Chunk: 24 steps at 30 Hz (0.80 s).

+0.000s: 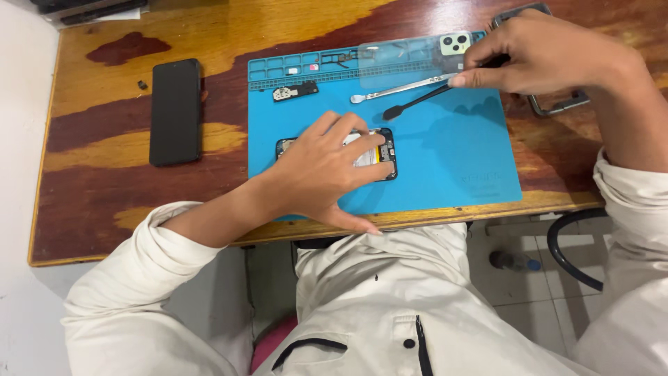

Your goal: The person works on a disassembled smartphone on a blue mat, using tweezers and a brush to handle small internal components. They lift and reposition parts near the battery, clean surfaces, and place a black plastic cover over the battery area before continuing to adjust small pieces with tweezers.

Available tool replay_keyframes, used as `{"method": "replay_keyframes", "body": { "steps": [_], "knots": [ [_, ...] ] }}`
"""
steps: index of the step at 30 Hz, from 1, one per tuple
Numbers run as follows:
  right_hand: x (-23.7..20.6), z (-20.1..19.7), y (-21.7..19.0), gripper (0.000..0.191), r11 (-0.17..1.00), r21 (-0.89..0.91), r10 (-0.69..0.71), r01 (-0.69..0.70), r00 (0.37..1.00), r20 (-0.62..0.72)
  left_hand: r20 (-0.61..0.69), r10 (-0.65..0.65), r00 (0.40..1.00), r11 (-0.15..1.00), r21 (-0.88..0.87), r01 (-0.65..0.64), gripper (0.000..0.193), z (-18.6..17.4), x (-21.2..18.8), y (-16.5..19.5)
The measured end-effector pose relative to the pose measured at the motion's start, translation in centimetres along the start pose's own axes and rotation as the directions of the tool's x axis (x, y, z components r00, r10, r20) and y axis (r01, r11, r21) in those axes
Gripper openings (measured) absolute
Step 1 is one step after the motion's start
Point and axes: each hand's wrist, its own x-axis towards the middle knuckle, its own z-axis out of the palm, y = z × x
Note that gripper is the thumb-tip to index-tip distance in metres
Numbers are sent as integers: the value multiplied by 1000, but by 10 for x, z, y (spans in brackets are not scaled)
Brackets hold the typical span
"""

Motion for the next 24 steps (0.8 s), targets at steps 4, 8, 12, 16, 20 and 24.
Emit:
{"method": "replay_keyframes", "body": {
  "steps": [4, 8, 12, 16, 20, 24],
  "knots": [
    [3, 5, -7, 40, 994, -95, -55, 63, 995, 86, 33, -60, 998, 995, -73, 62, 81, -6, 2, 7],
    [6, 10, -16, 45, 978, 162, -146, 135, 988, 59, 27, -104, 994, 994, 19, 104, 85, -7, -1, 21],
    [3, 7, -10, 46, 970, 207, -152, 128, 983, 103, 85, -273, 958, 955, 142, 260, 98, 3, -5, 55],
    [7, 12, -6, 46, 977, 199, -116, 83, 981, 157, 4, -520, 854, 846, 144, 514, 112, 27, -3, 96],
    [14, 25, -24, 39, 952, 233, -219, 198, 974, 65, -130, -609, 783, 773, 125, 622, 113, 54, 2, 109],
    [18, 34, -61, 37, 963, 159, -221, 217, 975, 5, -269, -608, 747, 739, 150, 656, 107, 66, 0, 113]
  ]
}}
